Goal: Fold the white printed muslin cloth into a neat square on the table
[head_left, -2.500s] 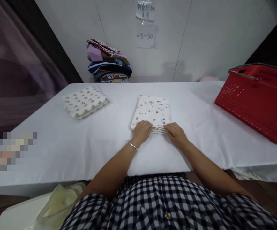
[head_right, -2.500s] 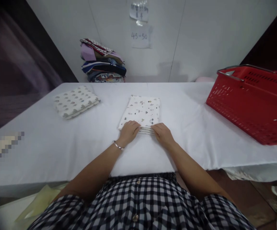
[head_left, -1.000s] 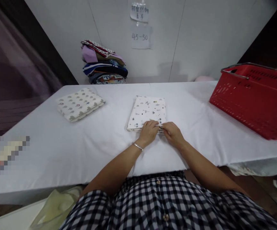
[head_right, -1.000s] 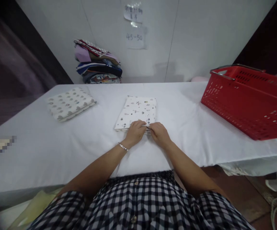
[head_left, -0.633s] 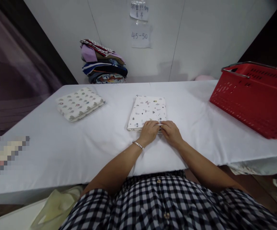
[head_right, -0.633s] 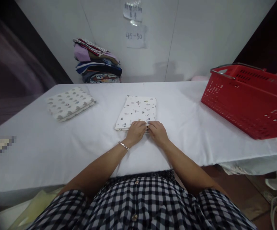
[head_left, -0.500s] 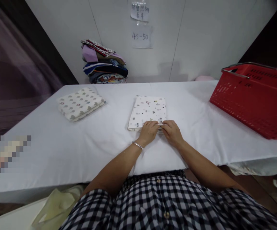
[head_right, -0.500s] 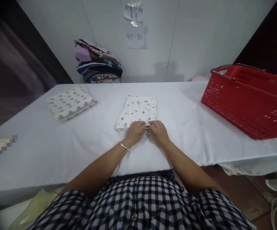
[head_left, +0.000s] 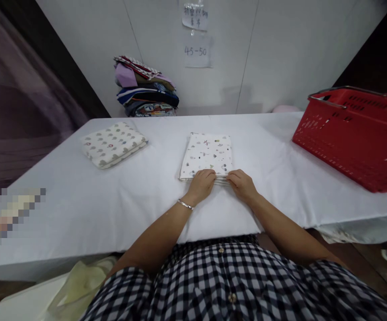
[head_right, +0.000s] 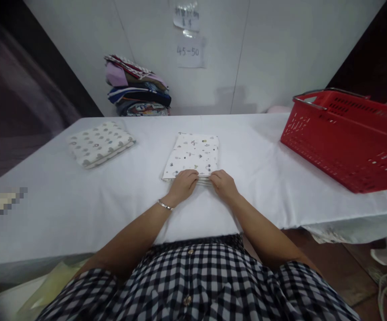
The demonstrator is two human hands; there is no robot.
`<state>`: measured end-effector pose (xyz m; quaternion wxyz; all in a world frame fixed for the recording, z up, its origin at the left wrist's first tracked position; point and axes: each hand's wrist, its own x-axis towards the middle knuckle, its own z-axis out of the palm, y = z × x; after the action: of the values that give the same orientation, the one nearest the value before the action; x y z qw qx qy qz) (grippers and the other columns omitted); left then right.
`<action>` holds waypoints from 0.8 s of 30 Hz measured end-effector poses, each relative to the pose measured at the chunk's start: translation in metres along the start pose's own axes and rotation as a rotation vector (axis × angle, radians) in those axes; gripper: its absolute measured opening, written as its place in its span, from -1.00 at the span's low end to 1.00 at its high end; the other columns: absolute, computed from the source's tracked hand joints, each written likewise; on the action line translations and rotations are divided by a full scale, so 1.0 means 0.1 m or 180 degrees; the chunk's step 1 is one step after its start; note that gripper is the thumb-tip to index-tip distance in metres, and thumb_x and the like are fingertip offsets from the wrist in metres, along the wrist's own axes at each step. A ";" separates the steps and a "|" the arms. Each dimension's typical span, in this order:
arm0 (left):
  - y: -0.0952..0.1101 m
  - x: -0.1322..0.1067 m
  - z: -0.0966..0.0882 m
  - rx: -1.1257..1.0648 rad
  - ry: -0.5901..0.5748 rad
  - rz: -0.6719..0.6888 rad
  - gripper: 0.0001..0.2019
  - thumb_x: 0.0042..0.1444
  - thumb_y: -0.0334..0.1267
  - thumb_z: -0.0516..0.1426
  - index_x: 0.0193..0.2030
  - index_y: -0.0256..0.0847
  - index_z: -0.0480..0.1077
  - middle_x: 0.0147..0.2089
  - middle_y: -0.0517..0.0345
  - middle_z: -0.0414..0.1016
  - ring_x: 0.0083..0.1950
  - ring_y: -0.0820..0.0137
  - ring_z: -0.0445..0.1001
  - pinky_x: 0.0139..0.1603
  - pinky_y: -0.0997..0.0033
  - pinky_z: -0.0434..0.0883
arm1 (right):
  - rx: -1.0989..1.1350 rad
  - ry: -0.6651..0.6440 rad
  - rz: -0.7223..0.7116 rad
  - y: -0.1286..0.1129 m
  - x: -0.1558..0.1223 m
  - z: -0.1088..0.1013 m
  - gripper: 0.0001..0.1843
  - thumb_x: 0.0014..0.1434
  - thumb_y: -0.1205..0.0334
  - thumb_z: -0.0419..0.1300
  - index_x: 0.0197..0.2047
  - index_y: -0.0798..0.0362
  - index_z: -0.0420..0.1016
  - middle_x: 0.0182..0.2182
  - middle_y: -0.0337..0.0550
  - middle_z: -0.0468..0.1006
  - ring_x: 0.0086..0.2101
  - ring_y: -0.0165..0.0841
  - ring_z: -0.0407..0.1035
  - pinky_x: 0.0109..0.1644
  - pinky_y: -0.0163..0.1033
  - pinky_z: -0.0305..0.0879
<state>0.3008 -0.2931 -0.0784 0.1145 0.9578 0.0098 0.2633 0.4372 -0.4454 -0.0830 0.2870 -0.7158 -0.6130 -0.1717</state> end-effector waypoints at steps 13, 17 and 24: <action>0.00 0.03 0.03 0.0144 -0.0139 -0.0333 -0.83 0.17 -0.32 0.02 -0.09 -0.21 0.26 -0.17 0.07 0.44 -0.09 0.31 0.37 -0.07 0.27 0.27 | 0.0242 -0.0375 0.0038 -0.09 0.02 -0.10 -0.76 0.16 0.34 0.05 -0.08 0.06 0.35 -0.20 -0.08 0.46 -0.20 -0.25 0.25 -0.12 -0.14 0.22; -0.01 0.04 0.04 0.0201 -0.0095 -0.0298 -0.79 0.20 -0.31 -0.02 -0.04 -0.21 0.26 -0.14 0.07 0.45 -0.08 0.32 0.38 -0.06 0.28 0.27 | 0.0156 -0.0349 0.0054 -0.09 0.02 -0.08 -0.74 0.19 0.28 0.03 -0.04 0.06 0.34 -0.15 -0.04 0.44 -0.16 -0.22 0.24 -0.10 -0.12 0.21; -0.01 0.05 0.07 0.0229 -0.0069 -0.0257 -0.83 0.22 -0.29 -0.05 -0.10 -0.21 0.29 -0.18 0.09 0.47 -0.13 0.35 0.39 -0.10 0.30 0.28 | -0.0157 -0.0088 0.0111 -0.02 0.02 -0.03 -0.77 0.23 0.32 -0.02 -0.13 0.08 0.41 -0.23 -0.04 0.48 -0.21 -0.25 0.28 -0.17 -0.16 0.22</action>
<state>0.3087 -0.2936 -0.0816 0.0906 0.9629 0.0566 0.2477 0.4355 -0.4455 -0.0794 0.2637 -0.7356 -0.5999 -0.1720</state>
